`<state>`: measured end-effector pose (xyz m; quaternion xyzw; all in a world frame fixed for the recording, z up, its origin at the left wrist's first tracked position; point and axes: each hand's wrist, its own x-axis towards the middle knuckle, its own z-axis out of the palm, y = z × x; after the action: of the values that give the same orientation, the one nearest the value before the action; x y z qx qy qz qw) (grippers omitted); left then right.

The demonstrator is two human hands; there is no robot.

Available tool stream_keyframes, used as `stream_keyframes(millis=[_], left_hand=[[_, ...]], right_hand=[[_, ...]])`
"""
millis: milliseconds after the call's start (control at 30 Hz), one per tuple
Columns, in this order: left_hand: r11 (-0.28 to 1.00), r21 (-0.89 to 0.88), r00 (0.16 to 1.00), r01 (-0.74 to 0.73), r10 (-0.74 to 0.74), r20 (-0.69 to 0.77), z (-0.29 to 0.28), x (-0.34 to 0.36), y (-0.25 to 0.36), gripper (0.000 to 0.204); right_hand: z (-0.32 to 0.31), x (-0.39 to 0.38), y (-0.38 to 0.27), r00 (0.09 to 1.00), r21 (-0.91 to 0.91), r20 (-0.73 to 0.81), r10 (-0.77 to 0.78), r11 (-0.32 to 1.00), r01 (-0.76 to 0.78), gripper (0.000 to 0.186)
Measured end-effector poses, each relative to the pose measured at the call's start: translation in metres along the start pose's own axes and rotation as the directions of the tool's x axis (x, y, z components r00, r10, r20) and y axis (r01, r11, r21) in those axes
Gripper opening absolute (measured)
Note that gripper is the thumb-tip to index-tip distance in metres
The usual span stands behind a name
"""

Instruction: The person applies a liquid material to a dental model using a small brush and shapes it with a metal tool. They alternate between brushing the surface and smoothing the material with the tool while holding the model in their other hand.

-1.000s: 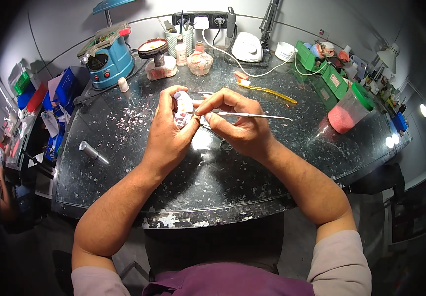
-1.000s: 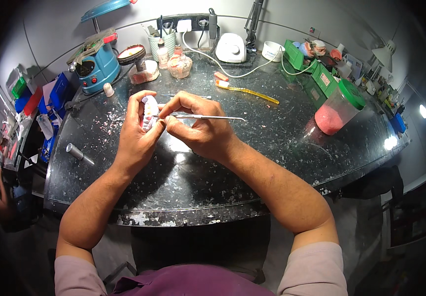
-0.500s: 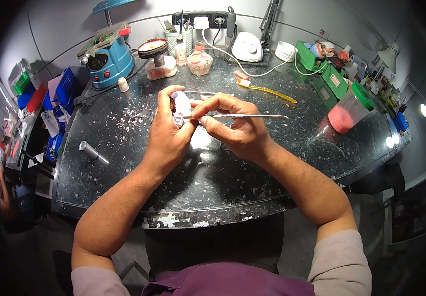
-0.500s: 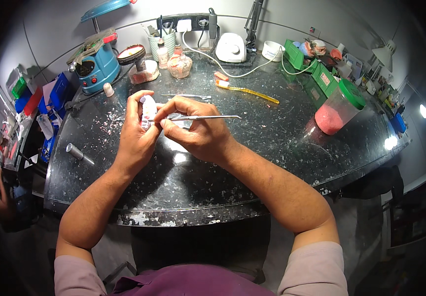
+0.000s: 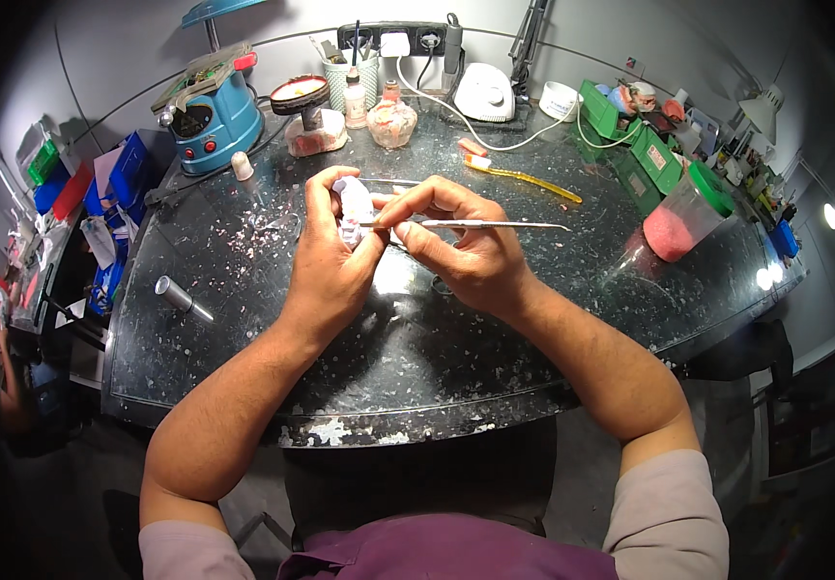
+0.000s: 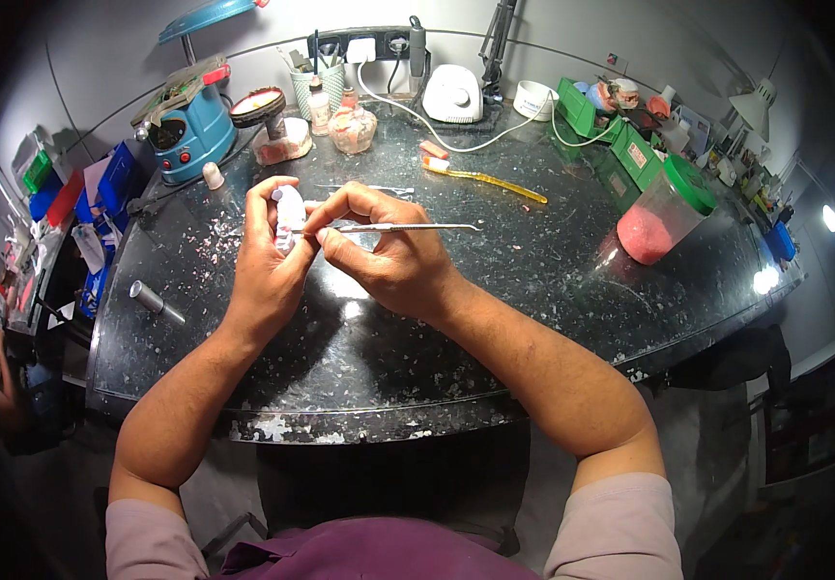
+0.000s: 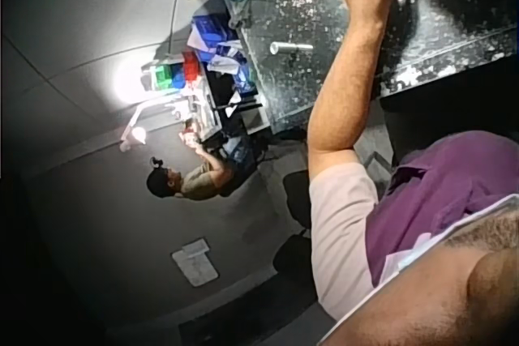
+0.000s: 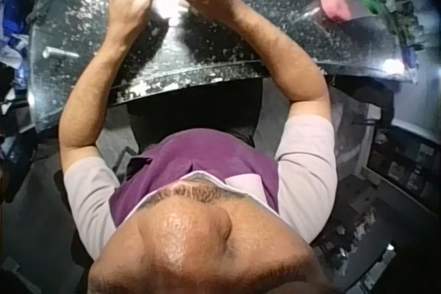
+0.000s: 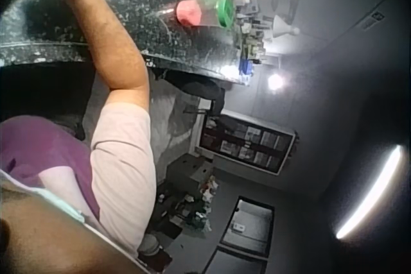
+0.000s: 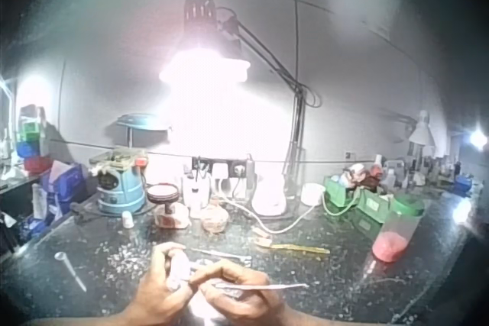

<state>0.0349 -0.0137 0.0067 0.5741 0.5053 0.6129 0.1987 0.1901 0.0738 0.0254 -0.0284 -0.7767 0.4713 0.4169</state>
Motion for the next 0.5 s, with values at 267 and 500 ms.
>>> stream_keyframes(millis=[267,500], left_hand=[[0.999,0.037,1.000,0.018,-0.017,-0.006,-0.0018,-0.0004,-0.0037,0.049],[0.996,0.090,1.000,-0.007,0.008,-0.013,-0.0028,-0.0007,-0.0071,0.049]], right_hand=[[-0.0015,0.0010,0.0004,1.000,-0.029,0.026,0.000,1.000,0.001,0.014],[-0.0018,0.0018,-0.0005,0.999,-0.033,0.033,0.031,0.999,-0.030,0.016]])
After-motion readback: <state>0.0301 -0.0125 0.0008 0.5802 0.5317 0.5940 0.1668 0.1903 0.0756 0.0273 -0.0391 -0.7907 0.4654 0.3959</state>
